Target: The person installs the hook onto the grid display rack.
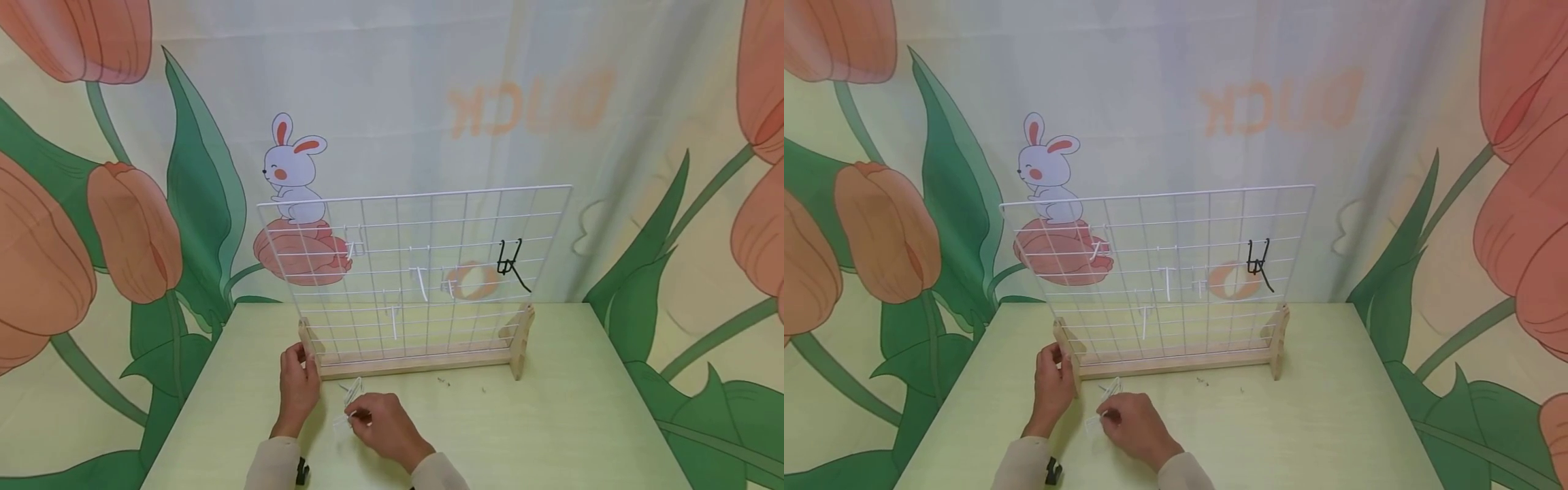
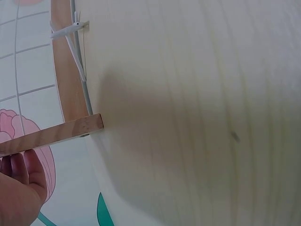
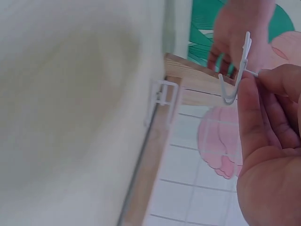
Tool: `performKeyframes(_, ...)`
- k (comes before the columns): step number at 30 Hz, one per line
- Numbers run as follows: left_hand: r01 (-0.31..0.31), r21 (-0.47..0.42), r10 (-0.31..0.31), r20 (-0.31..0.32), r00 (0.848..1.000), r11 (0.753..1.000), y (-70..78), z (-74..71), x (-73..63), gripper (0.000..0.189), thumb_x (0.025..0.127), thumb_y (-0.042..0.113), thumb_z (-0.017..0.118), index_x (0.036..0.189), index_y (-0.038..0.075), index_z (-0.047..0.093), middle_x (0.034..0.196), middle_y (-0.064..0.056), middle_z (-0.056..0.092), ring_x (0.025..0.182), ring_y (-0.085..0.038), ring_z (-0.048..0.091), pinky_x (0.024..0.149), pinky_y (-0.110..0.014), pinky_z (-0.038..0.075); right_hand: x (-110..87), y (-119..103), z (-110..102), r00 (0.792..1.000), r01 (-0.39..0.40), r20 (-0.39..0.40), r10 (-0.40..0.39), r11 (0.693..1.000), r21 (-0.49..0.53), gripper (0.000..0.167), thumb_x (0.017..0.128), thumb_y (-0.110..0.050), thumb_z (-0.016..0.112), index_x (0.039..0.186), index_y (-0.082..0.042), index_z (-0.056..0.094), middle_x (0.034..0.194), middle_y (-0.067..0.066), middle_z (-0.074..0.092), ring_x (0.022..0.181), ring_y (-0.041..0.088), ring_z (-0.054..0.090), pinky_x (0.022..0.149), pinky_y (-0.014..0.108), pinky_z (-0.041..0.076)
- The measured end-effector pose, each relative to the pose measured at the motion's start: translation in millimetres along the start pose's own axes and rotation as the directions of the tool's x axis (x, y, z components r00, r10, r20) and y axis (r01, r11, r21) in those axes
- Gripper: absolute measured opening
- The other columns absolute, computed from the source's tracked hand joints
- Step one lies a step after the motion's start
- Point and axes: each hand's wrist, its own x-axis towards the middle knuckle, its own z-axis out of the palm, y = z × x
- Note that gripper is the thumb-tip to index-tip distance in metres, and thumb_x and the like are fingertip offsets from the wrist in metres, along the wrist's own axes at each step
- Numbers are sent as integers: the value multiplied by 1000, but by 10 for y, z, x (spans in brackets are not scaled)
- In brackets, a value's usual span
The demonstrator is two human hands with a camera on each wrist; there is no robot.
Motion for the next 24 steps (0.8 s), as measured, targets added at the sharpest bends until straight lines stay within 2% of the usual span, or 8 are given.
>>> performKeyframes(5, -12, -5, 12, -20, 1000, 1000, -20, 19, 3, 32, 108, 7, 50, 137, -7, 47, 128, -26, 53, 119, -41, 61, 95, -55, 55, 31, -99, -94, 998, 15, -65, -9, 996, 89, 11, 94, 0, 75, 101, -7, 79, 97, 8, 81, 81, -5, 72, 70, 12, 58)
performKeyframes(12, -1, -17, 0, -18, 1000, 1000, -33, 28, -4, 33, 107, 6, 51, 137, -7, 47, 129, -26, 52, 119, -40, 61, 97, -56, 55, 89, -226, -224, 981, 93, -178, -77, 992, 87, 10, 91, 3, 76, 98, -4, 79, 92, 5, 80, 79, 0, 74, 69, 14, 59)
performKeyframes(18, 2, -12, -2, -8, 1000, 1000, -28, 24, 0, 32, 107, 6, 50, 137, -8, 47, 129, -27, 52, 119, -41, 61, 96, -56, 55, 98, -297, -307, 974, 90, -216, -67, 991, 97, 10, 90, 3, 78, 97, -4, 79, 92, 6, 81, 78, 5, 76, 69, 16, 60)
performKeyframes(24, 37, -28, -36, 23, 999, 999, -39, 11, 9, 34, 108, 9, 49, 138, -7, 46, 131, -27, 51, 122, -42, 59, 96, -54, 54, 88, -324, -354, 971, 82, -232, -57, 991, 102, 10, 90, 3, 78, 97, -4, 79, 93, 6, 81, 77, 4, 76, 67, 19, 61)
